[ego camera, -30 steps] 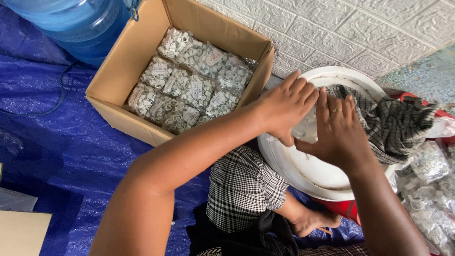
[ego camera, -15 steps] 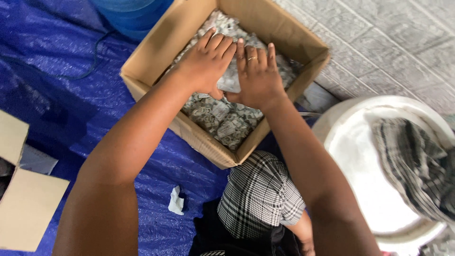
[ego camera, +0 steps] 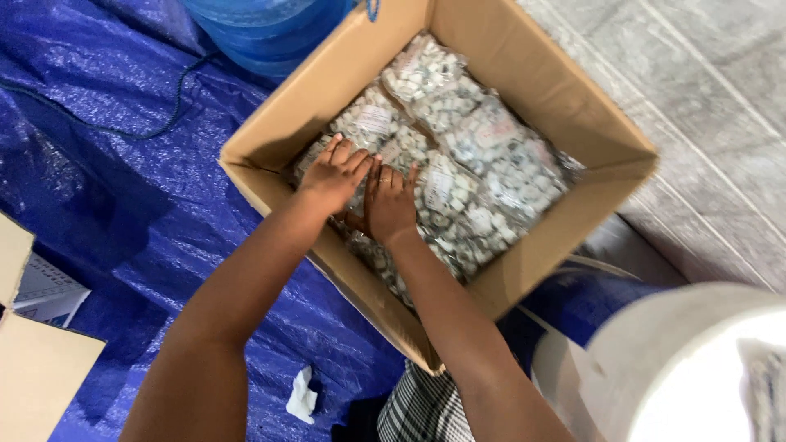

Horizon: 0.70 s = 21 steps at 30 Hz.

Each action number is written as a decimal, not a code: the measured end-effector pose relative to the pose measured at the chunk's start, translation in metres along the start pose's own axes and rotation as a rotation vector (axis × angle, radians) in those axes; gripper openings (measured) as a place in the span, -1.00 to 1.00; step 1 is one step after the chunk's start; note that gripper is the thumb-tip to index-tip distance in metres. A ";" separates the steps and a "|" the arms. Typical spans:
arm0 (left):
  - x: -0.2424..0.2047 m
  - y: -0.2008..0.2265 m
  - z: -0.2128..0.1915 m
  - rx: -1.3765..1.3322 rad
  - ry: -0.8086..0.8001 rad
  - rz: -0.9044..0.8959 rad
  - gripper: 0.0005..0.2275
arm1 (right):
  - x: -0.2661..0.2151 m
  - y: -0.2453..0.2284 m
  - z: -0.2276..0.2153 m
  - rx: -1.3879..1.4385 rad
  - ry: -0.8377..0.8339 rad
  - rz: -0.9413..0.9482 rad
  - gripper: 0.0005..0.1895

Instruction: The person is taking small plastic-wrapped components from a red bin, wrapping them in a grey cloth, and then neatly packing them into a cardboard box while sitting on the floor.

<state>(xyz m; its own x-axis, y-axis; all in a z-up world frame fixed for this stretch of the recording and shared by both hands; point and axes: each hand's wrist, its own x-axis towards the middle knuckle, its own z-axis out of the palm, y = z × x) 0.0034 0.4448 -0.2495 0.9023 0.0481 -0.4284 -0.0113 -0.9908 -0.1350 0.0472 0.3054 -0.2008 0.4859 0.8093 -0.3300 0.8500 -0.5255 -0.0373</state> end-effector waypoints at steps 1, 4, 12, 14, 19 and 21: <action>0.006 0.003 0.006 -0.004 -0.012 -0.006 -0.41 | 0.001 -0.006 -0.001 0.005 -0.007 -0.011 0.14; 0.013 0.015 0.016 0.062 -0.283 -0.078 -0.42 | 0.001 -0.023 0.005 0.187 -0.088 0.068 0.06; 0.000 0.021 -0.007 0.057 -0.502 0.017 -0.31 | 0.000 -0.032 0.015 -0.074 -0.291 0.149 0.09; -0.013 0.013 -0.030 0.185 -0.440 0.072 -0.37 | -0.005 -0.032 0.005 -0.062 -0.321 0.139 0.09; 0.004 0.004 -0.007 0.250 -0.409 0.138 -0.41 | 0.000 -0.029 0.001 0.046 -0.394 0.097 0.07; 0.008 0.008 0.005 0.280 -0.474 0.158 -0.40 | -0.002 -0.027 -0.006 0.277 -0.329 0.086 -0.11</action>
<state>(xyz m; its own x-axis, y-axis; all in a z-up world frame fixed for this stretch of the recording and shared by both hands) 0.0084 0.4377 -0.2588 0.5891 0.0172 -0.8079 -0.3028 -0.9222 -0.2405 0.0240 0.3194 -0.1932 0.4232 0.6566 -0.6244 0.7009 -0.6739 -0.2337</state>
